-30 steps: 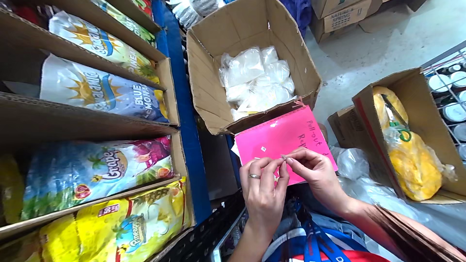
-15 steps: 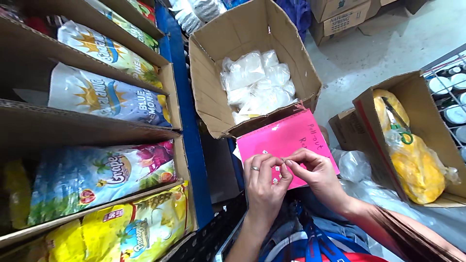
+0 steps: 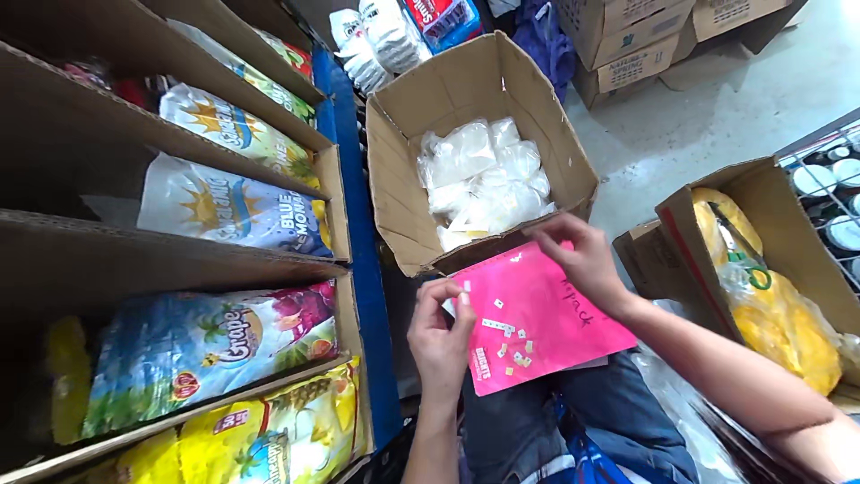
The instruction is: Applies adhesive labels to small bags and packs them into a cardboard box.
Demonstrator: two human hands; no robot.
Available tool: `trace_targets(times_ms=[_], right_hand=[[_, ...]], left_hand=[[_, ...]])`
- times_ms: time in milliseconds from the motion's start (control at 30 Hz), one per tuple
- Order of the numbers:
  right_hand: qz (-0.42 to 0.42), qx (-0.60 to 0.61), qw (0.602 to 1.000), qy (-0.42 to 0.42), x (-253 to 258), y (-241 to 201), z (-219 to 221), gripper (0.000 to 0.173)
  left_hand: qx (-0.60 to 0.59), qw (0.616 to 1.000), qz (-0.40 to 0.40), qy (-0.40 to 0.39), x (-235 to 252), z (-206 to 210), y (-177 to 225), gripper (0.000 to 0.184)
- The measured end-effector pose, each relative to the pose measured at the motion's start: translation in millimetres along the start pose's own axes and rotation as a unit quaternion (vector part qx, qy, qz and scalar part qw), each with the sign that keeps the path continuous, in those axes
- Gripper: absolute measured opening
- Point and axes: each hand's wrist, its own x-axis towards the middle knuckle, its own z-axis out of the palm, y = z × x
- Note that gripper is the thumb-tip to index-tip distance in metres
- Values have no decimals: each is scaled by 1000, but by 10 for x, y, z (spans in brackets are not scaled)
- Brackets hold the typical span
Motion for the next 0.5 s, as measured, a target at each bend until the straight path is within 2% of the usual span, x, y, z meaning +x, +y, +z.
trace_targets(times_ms=[133, 200, 300, 367, 500], right_hand=[[-60, -156, 986, -25, 591, 351, 56, 14], [-3, -225, 969, -106, 852, 437, 62, 16], [127, -345, 890, -271, 1204, 460, 85, 26], [175, -385, 836, -349, 1400, 539, 131, 27], [198, -436, 779, -405, 1742, 704, 245, 23]], left_hand=[[28, 999, -19, 40, 366, -68, -207, 9], [64, 996, -37, 49, 561, -97, -346, 14], [118, 989, -72, 46, 861, -133, -565, 19], [155, 983, -95, 34, 1038, -152, -729, 21], [196, 971, -136, 2, 1254, -148, -1105, 22]])
